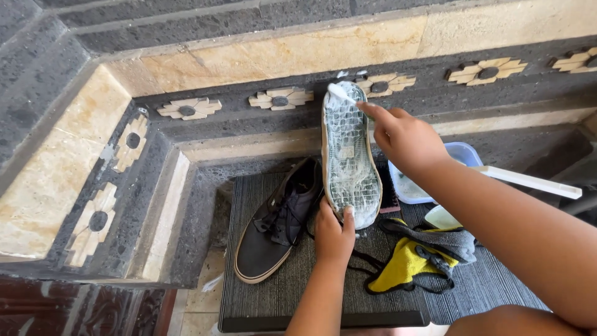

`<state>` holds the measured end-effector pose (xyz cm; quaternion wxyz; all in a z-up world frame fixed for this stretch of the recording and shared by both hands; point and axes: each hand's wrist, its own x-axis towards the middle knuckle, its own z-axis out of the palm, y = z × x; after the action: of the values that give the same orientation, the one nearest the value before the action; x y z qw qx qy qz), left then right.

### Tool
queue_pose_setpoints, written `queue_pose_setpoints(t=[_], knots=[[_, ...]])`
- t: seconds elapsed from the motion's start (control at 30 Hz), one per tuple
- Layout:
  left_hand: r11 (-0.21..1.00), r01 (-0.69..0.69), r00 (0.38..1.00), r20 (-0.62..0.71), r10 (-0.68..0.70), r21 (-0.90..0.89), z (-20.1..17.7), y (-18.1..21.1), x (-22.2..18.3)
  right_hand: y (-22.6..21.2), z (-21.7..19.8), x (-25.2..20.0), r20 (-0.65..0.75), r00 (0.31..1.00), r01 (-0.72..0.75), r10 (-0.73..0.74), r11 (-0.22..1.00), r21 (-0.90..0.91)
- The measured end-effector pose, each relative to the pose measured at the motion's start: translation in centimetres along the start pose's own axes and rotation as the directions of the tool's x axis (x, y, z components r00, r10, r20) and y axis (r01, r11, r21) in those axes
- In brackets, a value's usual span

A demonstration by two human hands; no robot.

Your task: The person is cleaning the sole of a black sneaker by scrubbing it with a toothbrush dipped in soapy water.

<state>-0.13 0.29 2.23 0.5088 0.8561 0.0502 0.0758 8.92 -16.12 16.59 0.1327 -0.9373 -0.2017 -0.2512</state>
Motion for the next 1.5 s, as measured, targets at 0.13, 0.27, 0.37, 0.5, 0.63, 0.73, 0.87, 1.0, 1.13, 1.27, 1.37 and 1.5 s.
queue_pose_setpoints(t=[0.13, 0.27, 0.37, 0.5, 0.63, 0.73, 0.87, 1.0, 1.13, 1.27, 1.37, 1.5], knots=[[1.000, -0.005, 1.000, 0.006, 0.005, 0.000, 0.0, -0.1, -0.1, 0.1, 0.8, -0.5, -0.033, 0.998, 0.057, -0.055, 0.997, 0.042], [1.000, -0.021, 1.000, 0.005, 0.021, 0.015, 0.1, -0.4, 0.3, 2.4, 2.0, -1.2, -0.058, 0.998, 0.012, -0.015, 0.998, -0.053], [1.000, -0.020, 1.000, -0.001, 0.020, 0.011, 0.3, -0.9, 0.0, 2.5, 3.0, -0.8, -0.075, 0.997, 0.001, -0.005, 0.999, -0.052], [1.000, -0.025, 1.000, -0.005, 0.025, -0.013, 0.2, -0.4, 0.1, 1.0, 2.2, -1.5, -0.059, 0.997, 0.048, -0.049, 0.999, -0.023], [1.000, -0.024, 1.000, -0.003, 0.024, 0.000, 0.2, -0.1, 0.4, 3.4, 2.4, -2.2, -0.065, 0.998, -0.032, 0.026, 0.996, -0.081], [0.999, -0.035, 0.999, -0.017, 0.035, 0.032, 0.2, -0.6, 0.0, 3.0, 2.6, -1.4, -0.090, 0.996, -0.019, 0.014, 0.999, -0.050], [0.999, -0.032, 0.999, -0.004, 0.032, 0.002, 0.2, -0.7, 0.2, 2.6, 2.6, -2.3, -0.040, 0.998, -0.048, 0.048, 0.999, 0.008], [0.999, -0.017, 1.000, 0.002, 0.016, 0.045, 0.6, -0.8, 0.3, 4.1, 2.7, -2.8, -0.039, 0.990, -0.133, 0.133, 0.991, 0.002], [0.998, -0.037, 0.999, -0.009, 0.038, 0.056, 0.6, -0.9, 0.3, 2.9, 2.4, -1.9, -0.036, 0.992, -0.122, 0.124, 0.991, 0.058], [0.999, -0.017, 1.000, 0.007, 0.017, 0.041, 0.4, -0.5, 0.2, 3.3, 1.7, -3.8, 0.004, 0.995, -0.101, 0.101, 0.993, 0.069], [0.999, -0.019, 1.000, 0.002, 0.019, 0.046, 0.7, -0.8, 0.7, 3.9, 1.1, -3.0, -0.012, 0.997, -0.081, 0.082, 0.995, 0.049], [0.999, -0.013, 1.000, 0.006, 0.012, 0.043, 0.8, -1.1, 0.3, 3.8, 2.6, -3.1, -0.009, 0.999, -0.035, 0.035, 0.998, 0.053]])
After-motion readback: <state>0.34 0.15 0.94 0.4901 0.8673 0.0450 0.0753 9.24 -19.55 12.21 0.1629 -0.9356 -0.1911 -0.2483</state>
